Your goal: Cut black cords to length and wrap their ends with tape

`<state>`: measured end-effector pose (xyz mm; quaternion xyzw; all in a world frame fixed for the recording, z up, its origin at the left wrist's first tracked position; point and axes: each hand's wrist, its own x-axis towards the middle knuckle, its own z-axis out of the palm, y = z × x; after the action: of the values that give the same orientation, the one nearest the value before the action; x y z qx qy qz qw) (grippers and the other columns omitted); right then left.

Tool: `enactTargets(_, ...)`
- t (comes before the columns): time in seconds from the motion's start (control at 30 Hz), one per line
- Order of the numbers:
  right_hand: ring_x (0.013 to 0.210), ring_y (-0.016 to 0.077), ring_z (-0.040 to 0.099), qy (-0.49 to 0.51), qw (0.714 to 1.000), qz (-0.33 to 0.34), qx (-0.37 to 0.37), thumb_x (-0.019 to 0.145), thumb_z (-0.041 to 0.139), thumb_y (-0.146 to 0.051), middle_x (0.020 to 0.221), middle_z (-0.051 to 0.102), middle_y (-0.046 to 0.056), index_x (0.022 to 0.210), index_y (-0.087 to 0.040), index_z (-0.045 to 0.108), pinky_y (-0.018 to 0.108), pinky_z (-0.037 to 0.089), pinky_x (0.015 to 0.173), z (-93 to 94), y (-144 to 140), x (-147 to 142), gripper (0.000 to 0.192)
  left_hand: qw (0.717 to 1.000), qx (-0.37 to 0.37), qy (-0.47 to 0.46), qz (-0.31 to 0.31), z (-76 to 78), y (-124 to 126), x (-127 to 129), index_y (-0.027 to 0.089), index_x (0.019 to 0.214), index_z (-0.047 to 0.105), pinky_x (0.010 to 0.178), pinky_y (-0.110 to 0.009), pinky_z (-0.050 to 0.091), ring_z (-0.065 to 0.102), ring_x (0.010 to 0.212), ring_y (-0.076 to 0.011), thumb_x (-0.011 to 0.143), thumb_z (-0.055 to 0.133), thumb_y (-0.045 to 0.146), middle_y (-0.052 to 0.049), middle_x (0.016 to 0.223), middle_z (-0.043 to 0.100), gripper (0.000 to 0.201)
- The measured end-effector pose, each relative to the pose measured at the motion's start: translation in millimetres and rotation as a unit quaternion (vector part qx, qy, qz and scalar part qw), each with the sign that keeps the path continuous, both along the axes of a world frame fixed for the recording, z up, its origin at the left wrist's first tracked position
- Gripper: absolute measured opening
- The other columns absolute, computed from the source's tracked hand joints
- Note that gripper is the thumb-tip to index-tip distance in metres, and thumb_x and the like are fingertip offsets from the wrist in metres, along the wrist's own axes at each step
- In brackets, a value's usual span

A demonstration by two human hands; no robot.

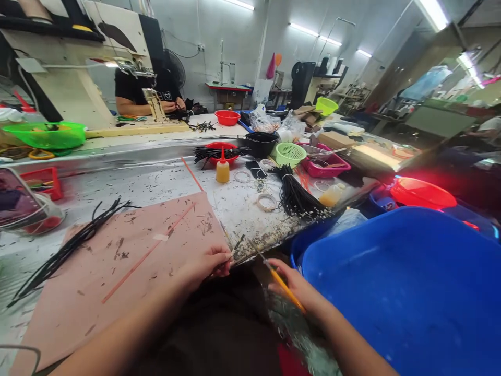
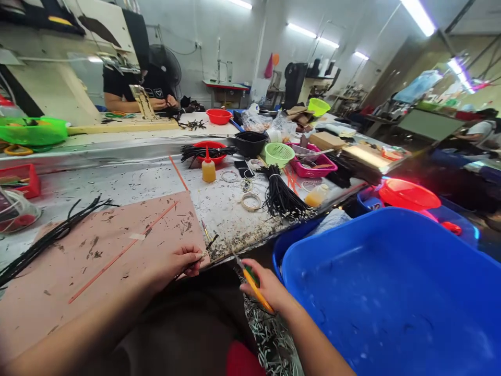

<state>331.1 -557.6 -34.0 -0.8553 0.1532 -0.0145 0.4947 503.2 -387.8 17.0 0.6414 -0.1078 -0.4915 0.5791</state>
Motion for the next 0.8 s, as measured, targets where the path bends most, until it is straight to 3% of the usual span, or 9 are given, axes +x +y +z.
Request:
enactTargets(0.07, 0.056, 0.0125, 0.047, -0.011, 0.996, 0.025, 0.086, 0.074, 0.052, -0.043, 0.067, 0.052, -0.003, 0.107, -0.023, 0.049, 0.022, 0.039, 0.052, 1.5, 11, -25, 0.039, 0.999, 0.0, -0.001, -0.04, -1.4, -11, -7, 0.016, 0.054, 0.053, 0.048, -0.022, 0.035, 0.049, 0.044, -0.0083, 0.056, 0.065, 0.03, 0.004, 0.046, 0.055, 0.019)
enactTargets(0.13, 0.054, 0.011, 0.042, -0.015, 0.992, 0.038, 0.122, 0.077, 0.044, -0.05, 0.065, 0.047, -0.004, 0.103, -0.022, 0.048, 0.021, 0.035, 0.049, 4.9, 21, -43, 0.039, 0.997, 0.002, -0.003, -0.079, -2.7, -22, -15, 0.015, 0.054, 0.054, 0.048, -0.022, 0.034, 0.048, 0.043, -0.0084, 0.056, 0.064, 0.03, 0.004, 0.044, 0.053, 0.018)
enactTargets(0.33, 0.053, 0.0099, 0.034, 0.013, 0.998, -0.014, 0.061, 0.074, 0.043, -0.06, 0.06, 0.04, -0.005, 0.1, -0.019, 0.048, 0.021, 0.028, 0.051, 4.2, 31, -72, 0.049, 0.987, 0.012, -0.018, -0.157, -9.9, -49, -40, 0.016, 0.052, 0.053, 0.047, -0.022, 0.034, 0.047, 0.042, -0.0091, 0.057, 0.061, 0.027, 0.005, 0.042, 0.052, 0.014)
enactTargets(0.5, 0.049, 0.0089, 0.029, 0.022, 0.997, -0.039, 0.056, 0.073, 0.036, -0.066, 0.054, 0.034, -0.006, 0.101, -0.017, 0.049, 0.021, 0.023, 0.046, -1.6, 34, -92, 0.058, 0.98, 0.007, -0.017, -0.2, -13.0, -60, -54, 0.017, 0.051, 0.053, 0.048, -0.023, 0.034, 0.046, 0.042, -0.0098, 0.056, 0.061, 0.027, 0.005, 0.041, 0.052, 0.014)
enactTargets(0.8, 0.057, 0.0123, 0.041, 0.006, 0.994, -0.086, 0.06, 0.077, 0.039, -0.061, 0.06, 0.05, -0.001, 0.094, -0.018, 0.057, 0.022, 0.034, 0.055, -20.0, 46, -117, 0.05, 0.968, 0.06, -0.005, -0.245, -28.9, -73, -77, 0.016, 0.052, 0.053, 0.048, -0.023, 0.033, 0.049, 0.043, -0.0103, 0.053, 0.061, 0.028, 0.004, 0.042, 0.055, 0.015)
